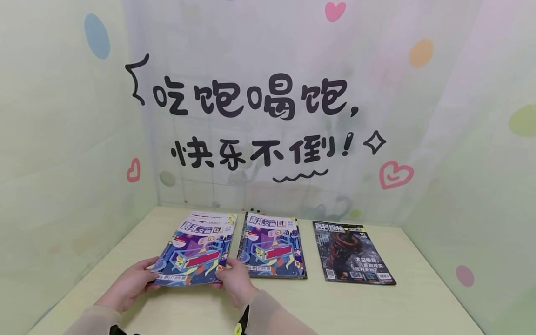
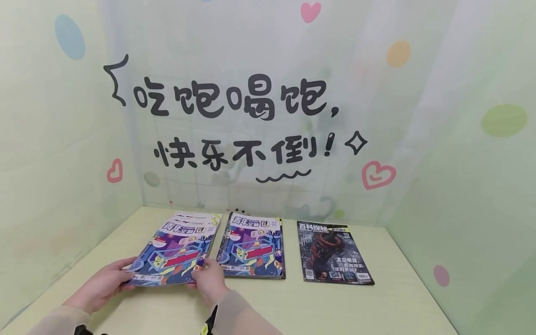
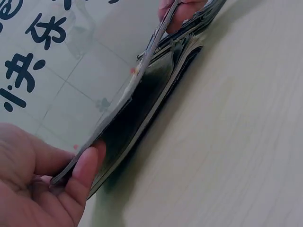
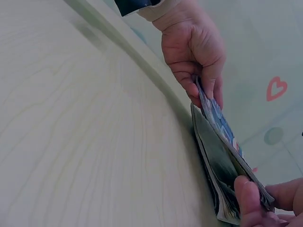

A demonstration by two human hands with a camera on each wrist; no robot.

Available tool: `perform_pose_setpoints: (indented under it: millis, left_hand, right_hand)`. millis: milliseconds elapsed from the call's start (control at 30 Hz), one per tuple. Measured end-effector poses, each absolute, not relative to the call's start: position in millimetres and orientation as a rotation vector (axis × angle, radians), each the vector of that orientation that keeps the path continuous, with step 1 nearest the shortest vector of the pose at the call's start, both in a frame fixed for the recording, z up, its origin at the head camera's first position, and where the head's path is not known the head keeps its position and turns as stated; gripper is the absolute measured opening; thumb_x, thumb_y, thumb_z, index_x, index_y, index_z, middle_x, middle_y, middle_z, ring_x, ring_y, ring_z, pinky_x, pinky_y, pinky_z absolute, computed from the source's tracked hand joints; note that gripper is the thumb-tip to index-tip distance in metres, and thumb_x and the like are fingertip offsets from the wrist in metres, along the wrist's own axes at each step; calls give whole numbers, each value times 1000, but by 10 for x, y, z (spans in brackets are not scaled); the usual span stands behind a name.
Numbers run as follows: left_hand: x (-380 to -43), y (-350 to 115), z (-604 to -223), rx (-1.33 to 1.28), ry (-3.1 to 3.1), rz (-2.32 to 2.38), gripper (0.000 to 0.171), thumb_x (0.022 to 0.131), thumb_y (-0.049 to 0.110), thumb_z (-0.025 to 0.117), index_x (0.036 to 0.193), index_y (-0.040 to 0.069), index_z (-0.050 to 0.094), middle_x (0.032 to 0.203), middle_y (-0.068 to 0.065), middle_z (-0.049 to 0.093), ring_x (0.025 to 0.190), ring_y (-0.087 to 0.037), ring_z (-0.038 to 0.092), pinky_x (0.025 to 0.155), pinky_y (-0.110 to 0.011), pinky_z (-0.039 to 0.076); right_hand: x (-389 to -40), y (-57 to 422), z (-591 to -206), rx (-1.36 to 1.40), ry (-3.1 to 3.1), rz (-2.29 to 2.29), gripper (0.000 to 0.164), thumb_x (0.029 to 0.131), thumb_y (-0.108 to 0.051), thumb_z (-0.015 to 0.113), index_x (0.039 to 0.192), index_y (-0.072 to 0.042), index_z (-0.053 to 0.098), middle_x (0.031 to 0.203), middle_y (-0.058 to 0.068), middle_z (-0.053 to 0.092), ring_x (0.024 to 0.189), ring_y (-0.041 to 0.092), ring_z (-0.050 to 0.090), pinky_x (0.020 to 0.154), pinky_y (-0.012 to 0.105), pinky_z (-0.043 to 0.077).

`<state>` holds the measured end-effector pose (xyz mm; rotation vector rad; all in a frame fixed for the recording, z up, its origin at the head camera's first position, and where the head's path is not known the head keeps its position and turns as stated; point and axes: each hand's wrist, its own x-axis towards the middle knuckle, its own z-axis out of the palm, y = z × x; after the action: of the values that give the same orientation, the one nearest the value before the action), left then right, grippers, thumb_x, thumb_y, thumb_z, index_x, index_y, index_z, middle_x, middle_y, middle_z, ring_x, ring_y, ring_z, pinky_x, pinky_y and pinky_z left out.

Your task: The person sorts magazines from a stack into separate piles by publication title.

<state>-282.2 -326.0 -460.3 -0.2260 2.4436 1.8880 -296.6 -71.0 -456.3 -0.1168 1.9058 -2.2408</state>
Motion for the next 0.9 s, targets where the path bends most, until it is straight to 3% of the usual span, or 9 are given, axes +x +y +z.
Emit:
perform_pose_setpoints:
  millis: [133,267,533,733,900]
  left_hand:
    - [-2832,-3277,-4582,-221,2610,1706,56,94,2,44,141,-20,22,107,-27,58,82,-18,59,69,-30,53]
    - [-2846,-3284,-4556,-219,2730,1569,56,93,4,46,138,-22,26,114,-34,52,90,-23,58,73,-32,53]
    - [-2908,-3302,-4601,-259,2825,1431,56,91,5,48,138,-19,30,110,-31,53,92,-29,56,71,-30,48]
    - [-2963,-3320,-4620,-282,2901,1325,56,90,7,49,138,-17,32,117,-37,49,100,-39,52,86,-51,43]
    - [-2960,-3343,-4631,-279,2933,1254,56,88,8,52,135,-18,36,118,-39,49,102,-45,51,91,-58,40]
  right_hand:
    - [-2980,-734,-4567,-72,1900,-2156,49,86,10,55,133,14,43,90,15,68,60,18,66,58,27,57]
    - [-2995,-749,-4572,-63,1895,-2124,58,83,13,55,137,16,36,95,14,66,58,14,64,60,27,57]
    - [-3038,-806,-4590,-69,1954,-2086,56,85,13,56,137,18,36,106,18,63,62,15,65,66,30,58]
    - [-3040,-823,-4578,-63,2021,-2045,52,85,12,58,134,19,39,99,15,63,68,19,66,66,30,58]
    - [-3012,-790,-4547,-93,2131,-1927,49,86,9,60,131,17,44,95,11,63,67,17,65,65,30,58]
